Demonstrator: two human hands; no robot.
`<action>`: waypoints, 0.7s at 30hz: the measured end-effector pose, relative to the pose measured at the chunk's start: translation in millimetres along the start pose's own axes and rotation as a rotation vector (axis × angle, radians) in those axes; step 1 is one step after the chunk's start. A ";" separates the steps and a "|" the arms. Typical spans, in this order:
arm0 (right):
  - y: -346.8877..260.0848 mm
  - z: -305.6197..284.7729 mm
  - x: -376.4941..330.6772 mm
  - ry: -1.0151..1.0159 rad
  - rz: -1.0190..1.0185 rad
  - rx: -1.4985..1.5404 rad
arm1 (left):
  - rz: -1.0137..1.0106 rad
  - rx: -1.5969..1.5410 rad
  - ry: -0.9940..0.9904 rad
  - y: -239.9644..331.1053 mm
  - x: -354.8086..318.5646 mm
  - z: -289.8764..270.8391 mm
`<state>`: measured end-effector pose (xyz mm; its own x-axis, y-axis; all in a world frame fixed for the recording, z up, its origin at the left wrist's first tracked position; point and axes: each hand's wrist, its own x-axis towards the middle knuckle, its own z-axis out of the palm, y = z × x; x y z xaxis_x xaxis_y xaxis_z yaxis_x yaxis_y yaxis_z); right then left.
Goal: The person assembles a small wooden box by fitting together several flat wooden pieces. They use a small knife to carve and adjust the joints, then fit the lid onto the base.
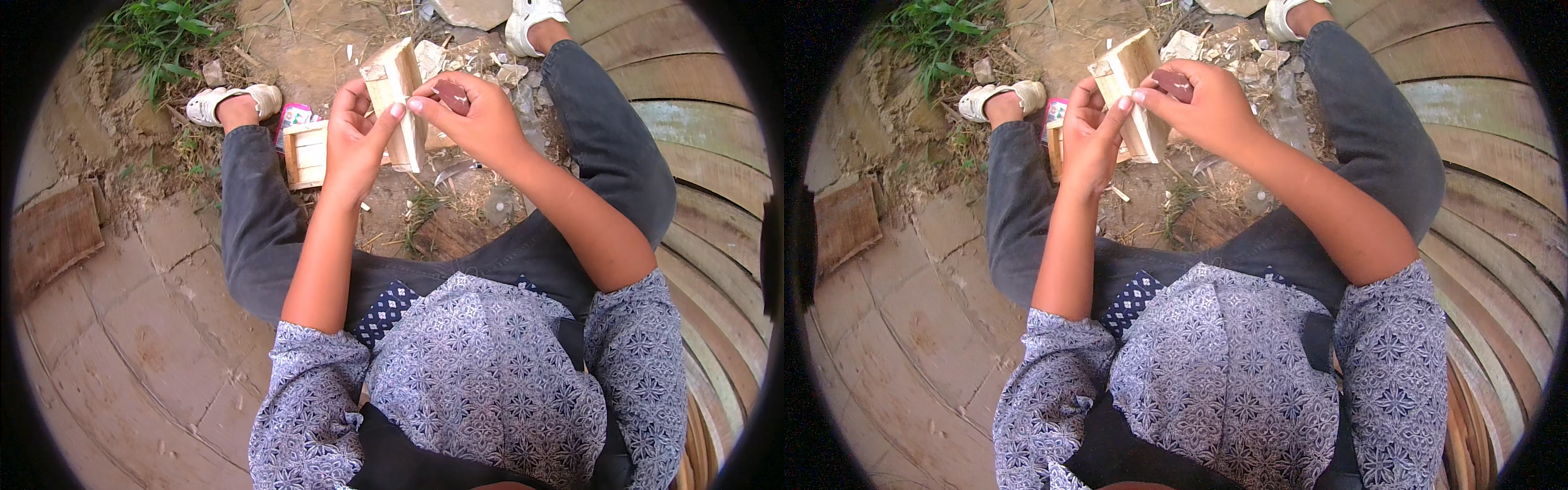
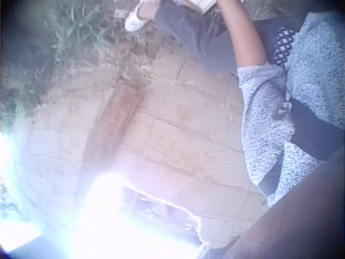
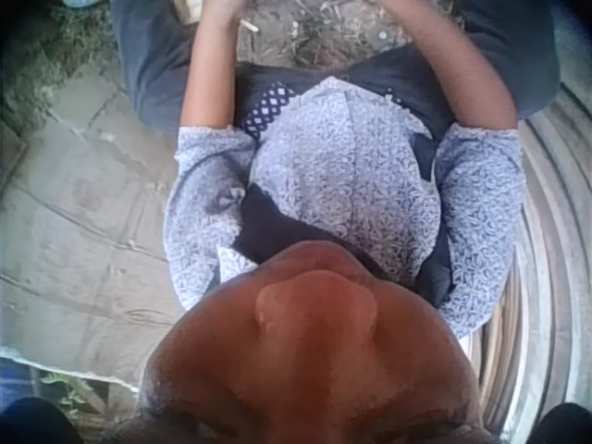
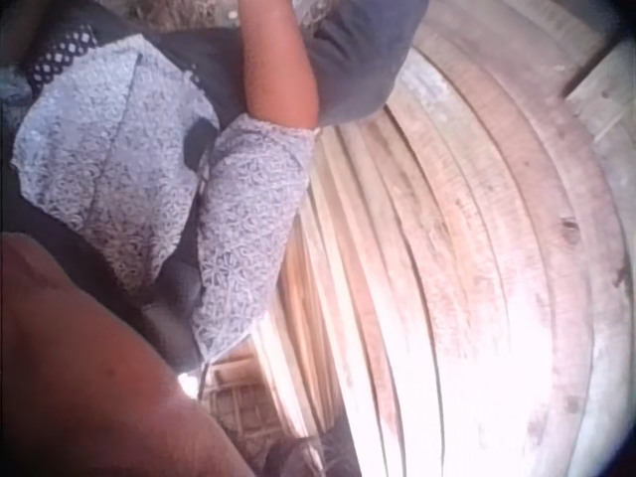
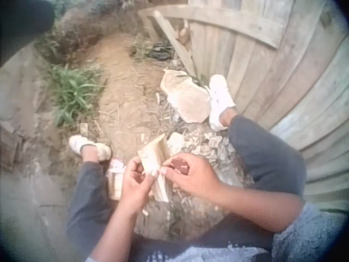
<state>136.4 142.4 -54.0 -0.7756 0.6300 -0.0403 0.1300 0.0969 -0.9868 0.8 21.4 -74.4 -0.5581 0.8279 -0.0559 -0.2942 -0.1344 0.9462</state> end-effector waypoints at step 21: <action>5.0 -5.5 5.2 0.027 -0.022 0.171 | -0.201 -0.329 0.104 -11.1 2.4 -6.4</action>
<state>136.4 150.4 -58.3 -0.7602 0.6495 -0.0160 0.0043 -0.0195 -0.9998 -2.2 21.4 -87.0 -0.5345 0.7983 -0.2775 -0.6292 -0.1567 0.7613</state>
